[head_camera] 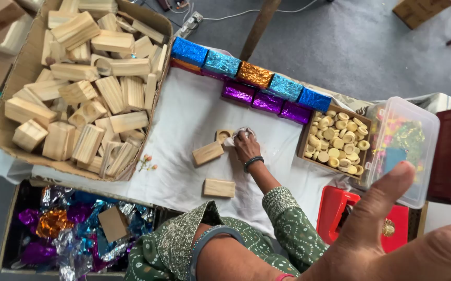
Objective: The person wraps wooden blocks in purple foil and wipes a small wooden product with a white cloth.
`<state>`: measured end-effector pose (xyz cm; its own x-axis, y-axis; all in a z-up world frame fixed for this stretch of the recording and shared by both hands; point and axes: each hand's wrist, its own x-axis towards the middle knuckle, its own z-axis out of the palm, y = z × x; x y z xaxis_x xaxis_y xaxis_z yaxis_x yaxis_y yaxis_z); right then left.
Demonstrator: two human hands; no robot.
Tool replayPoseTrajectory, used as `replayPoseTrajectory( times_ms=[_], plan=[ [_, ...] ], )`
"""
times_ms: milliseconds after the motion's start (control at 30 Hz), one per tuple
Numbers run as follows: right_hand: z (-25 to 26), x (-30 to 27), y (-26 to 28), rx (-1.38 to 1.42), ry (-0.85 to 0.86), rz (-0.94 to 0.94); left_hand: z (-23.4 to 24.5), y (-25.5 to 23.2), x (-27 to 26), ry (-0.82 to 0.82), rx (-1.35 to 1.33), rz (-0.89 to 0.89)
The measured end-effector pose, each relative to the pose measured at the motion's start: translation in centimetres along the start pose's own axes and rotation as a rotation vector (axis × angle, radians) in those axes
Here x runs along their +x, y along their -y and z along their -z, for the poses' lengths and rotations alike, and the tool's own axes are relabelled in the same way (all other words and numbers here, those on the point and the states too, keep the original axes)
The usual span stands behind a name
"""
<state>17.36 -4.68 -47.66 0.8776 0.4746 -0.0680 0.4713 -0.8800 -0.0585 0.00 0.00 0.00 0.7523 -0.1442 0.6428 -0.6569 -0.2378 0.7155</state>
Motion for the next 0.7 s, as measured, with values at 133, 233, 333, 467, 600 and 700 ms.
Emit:
replayPoseTrajectory(
  times_ms=[133, 233, 333, 467, 600, 700],
  plan=[
    [0.0, -0.1, 0.1, -0.017, -0.02, 0.057, -0.8, -0.6, 0.5, -0.081, 0.006, 0.024],
    [0.1, 0.2, -0.3, -0.039, -0.001, 0.085, -2.0, -0.7, 0.7, -0.139, 0.012, 0.032],
    [0.9, 0.5, -0.2, -0.067, 0.023, 0.125, -3.0, -0.8, 0.8, -0.113, 0.268, 0.006],
    [0.0, -0.3, -0.4, -0.059, 0.071, 0.121, 1.9, -0.5, 0.9, -0.052, 0.117, 0.047],
    [-0.5, -0.6, -0.8, -0.151, -0.073, 0.252, 8.8, 8.2, 0.3, -0.097, -0.062, 0.09],
    [0.2, -2.7, 0.9, -0.201, -0.055, 0.231, 8.2, 22.7, -3.8, -0.159, 0.103, 0.213]
  ],
)
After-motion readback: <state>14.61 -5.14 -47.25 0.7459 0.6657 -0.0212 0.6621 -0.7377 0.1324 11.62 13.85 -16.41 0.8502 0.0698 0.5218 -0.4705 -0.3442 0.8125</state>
